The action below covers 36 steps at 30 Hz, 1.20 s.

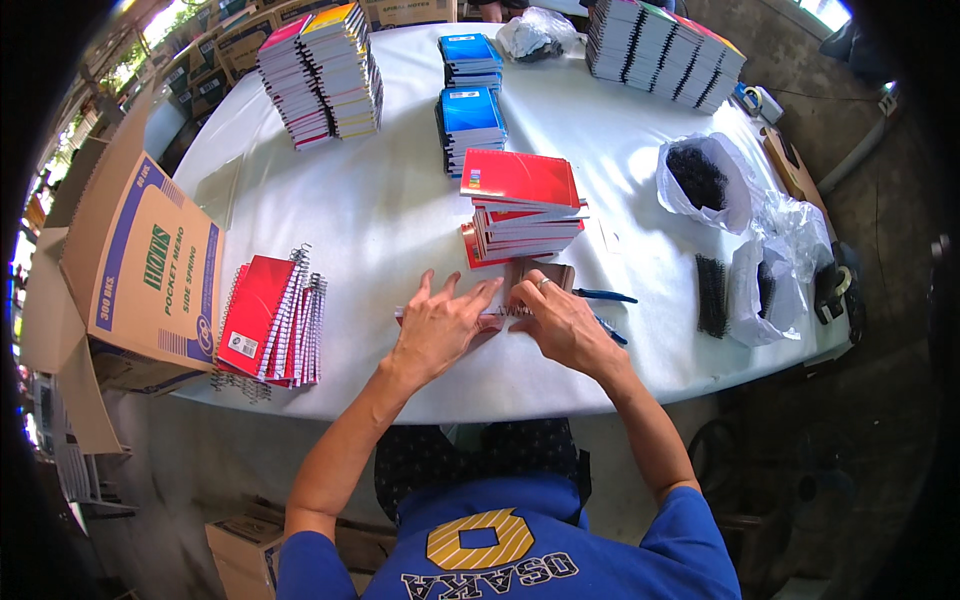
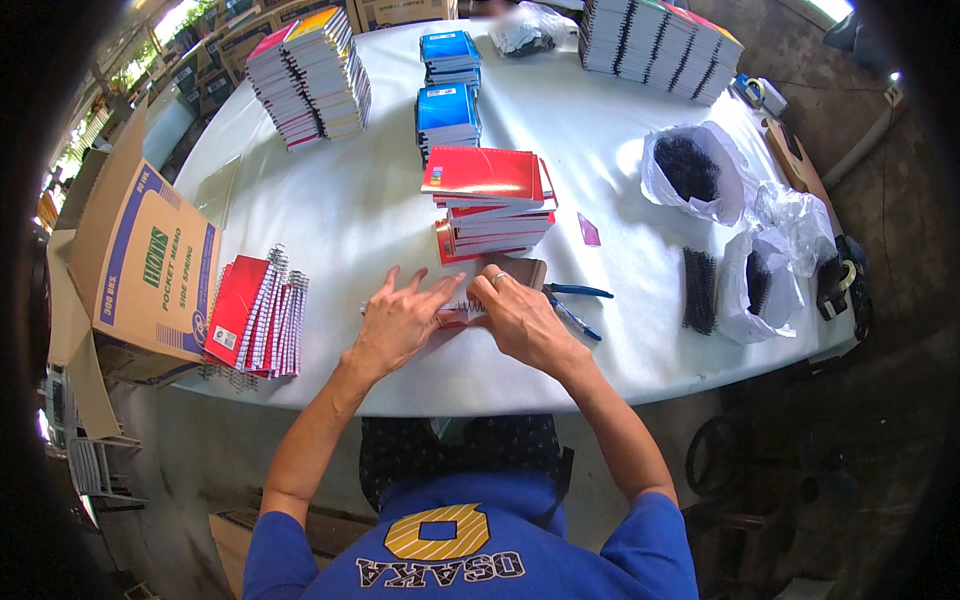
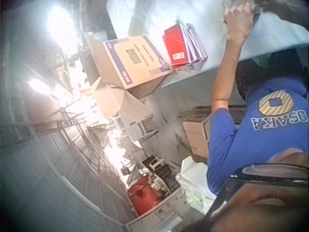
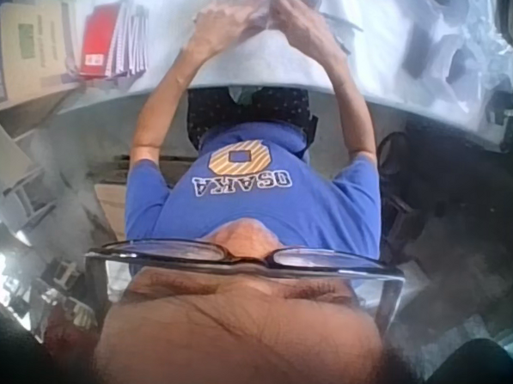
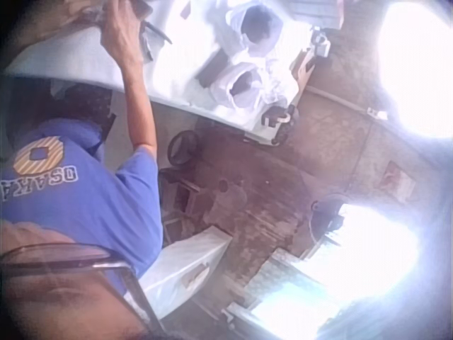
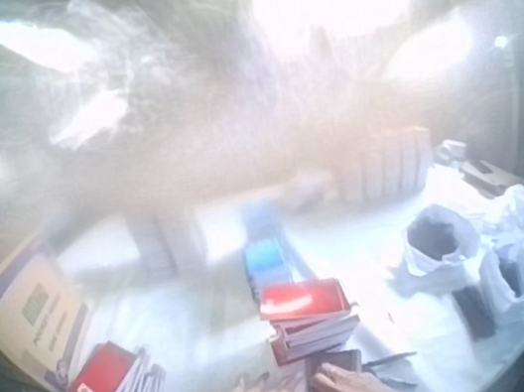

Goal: The person aligns notebook covers and pages, threads a spiral wire through the punched holes by hand, and trims the excess wire using a pair of pliers.

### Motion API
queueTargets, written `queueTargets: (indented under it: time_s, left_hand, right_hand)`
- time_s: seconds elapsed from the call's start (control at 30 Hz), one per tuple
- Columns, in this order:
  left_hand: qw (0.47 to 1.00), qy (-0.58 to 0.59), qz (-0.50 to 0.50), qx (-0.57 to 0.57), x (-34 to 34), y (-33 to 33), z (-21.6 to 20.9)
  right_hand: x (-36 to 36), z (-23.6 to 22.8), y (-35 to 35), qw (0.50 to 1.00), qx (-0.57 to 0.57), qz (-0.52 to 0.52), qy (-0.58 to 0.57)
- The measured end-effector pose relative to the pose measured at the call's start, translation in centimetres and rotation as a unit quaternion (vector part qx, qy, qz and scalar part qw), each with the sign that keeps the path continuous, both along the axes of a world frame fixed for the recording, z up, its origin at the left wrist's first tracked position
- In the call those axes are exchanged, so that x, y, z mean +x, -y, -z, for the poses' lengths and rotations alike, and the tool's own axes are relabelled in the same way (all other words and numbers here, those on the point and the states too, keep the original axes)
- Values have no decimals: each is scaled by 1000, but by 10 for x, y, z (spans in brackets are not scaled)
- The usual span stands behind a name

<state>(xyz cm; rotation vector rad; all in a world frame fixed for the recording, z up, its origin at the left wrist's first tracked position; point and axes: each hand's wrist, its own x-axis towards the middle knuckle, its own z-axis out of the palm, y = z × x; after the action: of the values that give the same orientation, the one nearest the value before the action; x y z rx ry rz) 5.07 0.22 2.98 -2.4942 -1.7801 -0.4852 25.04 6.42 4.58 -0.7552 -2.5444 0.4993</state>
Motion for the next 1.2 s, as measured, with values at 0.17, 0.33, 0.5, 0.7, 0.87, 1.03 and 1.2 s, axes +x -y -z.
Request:
queueTargets:
  time_s: [0.17, 0.33, 0.5, 0.7, 0.87, 1.03, 1.2]
  left_hand:
    - [1000, 13, -4, -11, 1, -1, 3]
    - [1000, 18, 16, 12, 8, -1, -10]
    - [999, 27, 16, 22, 4, 1, -2]
    - [988, -7, 60, -139, -3, 4, -21]
    - [986, 26, 90, -140, -6, 11, -12]
    - [1000, 3, -3, 23, -17, 21, 2]
    - [999, -23, -12, -45, -18, 19, 3]
  right_hand:
    - [4, 0, -4, 998, 0, -28, 55]
    - [6, 4, -6, 999, 24, -33, 21]
    - [1, 6, 0, 1000, -15, -16, -9]
    - [26, -2, -48, 990, -125, -64, 29]
    - [25, 13, -55, 976, -28, -13, 214]
    - [33, -19, -62, 906, -402, -129, 22]
    - [14, -9, -59, 908, -360, -177, 120]
